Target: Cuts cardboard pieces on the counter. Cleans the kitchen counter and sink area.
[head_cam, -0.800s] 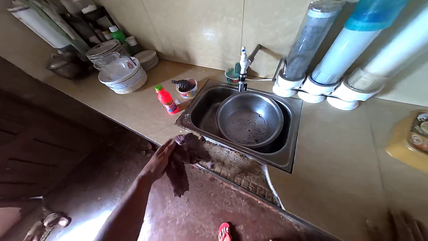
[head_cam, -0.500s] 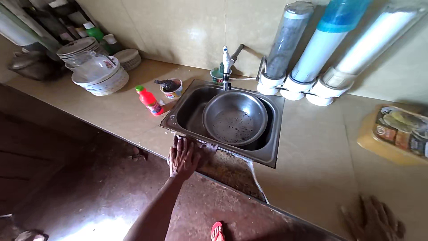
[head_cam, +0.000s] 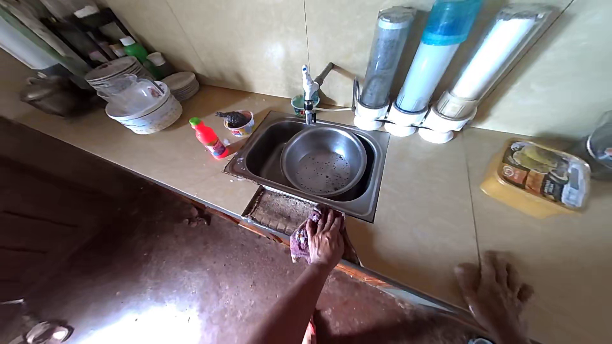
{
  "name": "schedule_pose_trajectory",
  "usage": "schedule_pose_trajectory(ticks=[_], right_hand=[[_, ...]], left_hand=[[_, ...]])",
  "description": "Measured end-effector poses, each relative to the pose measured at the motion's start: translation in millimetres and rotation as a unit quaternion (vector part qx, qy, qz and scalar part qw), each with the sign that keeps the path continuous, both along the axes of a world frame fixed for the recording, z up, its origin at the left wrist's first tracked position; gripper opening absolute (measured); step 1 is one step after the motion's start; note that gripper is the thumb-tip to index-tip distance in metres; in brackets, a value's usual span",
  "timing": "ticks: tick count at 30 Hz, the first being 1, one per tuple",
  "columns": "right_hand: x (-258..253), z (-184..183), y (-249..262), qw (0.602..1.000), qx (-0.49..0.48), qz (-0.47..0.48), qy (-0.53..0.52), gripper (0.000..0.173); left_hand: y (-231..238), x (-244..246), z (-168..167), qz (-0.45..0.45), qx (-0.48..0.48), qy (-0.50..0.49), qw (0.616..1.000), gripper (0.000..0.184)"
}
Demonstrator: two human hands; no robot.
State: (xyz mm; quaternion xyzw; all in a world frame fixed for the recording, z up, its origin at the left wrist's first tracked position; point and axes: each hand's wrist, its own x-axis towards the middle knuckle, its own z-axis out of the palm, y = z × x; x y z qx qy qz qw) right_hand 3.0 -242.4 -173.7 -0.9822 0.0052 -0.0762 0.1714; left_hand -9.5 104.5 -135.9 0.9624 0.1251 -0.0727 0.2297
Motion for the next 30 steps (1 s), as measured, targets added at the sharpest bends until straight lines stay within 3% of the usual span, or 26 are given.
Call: schedule_pose_trajectory(ticks=[4, 10, 15, 18, 20, 22, 23, 24, 25, 28, 30], right_hand=[[0, 0, 2, 1.000, -0.006, 0.000, -0.005, 0.094], [-1, 1, 4, 0.999, -0.018, 0.016, -0.044, 0.086], [-1, -3, 2, 0.999, -0.026, 0.012, -0.043, 0.087], [0, -4, -1, 0.998, -0.031, 0.016, -0.052, 0.086], [0, -5, -2, 0.998, -0.025, 0.019, -0.060, 0.087], [0, -3, -1, 0.998, -0.017, 0.021, -0.054, 0.087], [-1, -1, 0, 0.999, -0.016, 0.019, -0.047, 0.087], [-1, 0, 1, 0.999, -0.012, 0.016, -0.040, 0.088], [-1, 1, 1, 0.999, -0.009, 0.013, -0.028, 0.089], [0, 6, 0, 1.000, -0.002, 0.001, 0.016, 0.087], [2, 4, 0, 1.000, 0.001, -0.002, 0.011, 0.088]], left_hand=[[3, -12, -8, -0.039, -0.066, -0.093, 0.993, 0.037], [-16, -39, -13, -0.027, -0.141, -0.179, 0.973, 0.023], [-29, -60, -13, -0.059, -0.155, -0.159, 0.973, 0.025], [-22, -67, 3, -0.066, -0.240, -0.094, 0.964, 0.026], [-11, -68, 14, -0.022, -0.380, -0.086, 0.921, 0.022], [3, -63, 24, 0.048, -0.544, -0.130, 0.828, 0.016], [12, -57, 32, 0.082, -0.590, -0.146, 0.790, 0.017], [24, -47, 40, 0.108, -0.596, -0.159, 0.780, 0.018], [39, -36, 48, 0.128, -0.561, -0.165, 0.801, 0.022], [94, -2, 55, 0.174, -0.286, -0.132, 0.933, 0.046], [115, 11, 42, 0.175, -0.163, -0.151, 0.959, 0.049]])
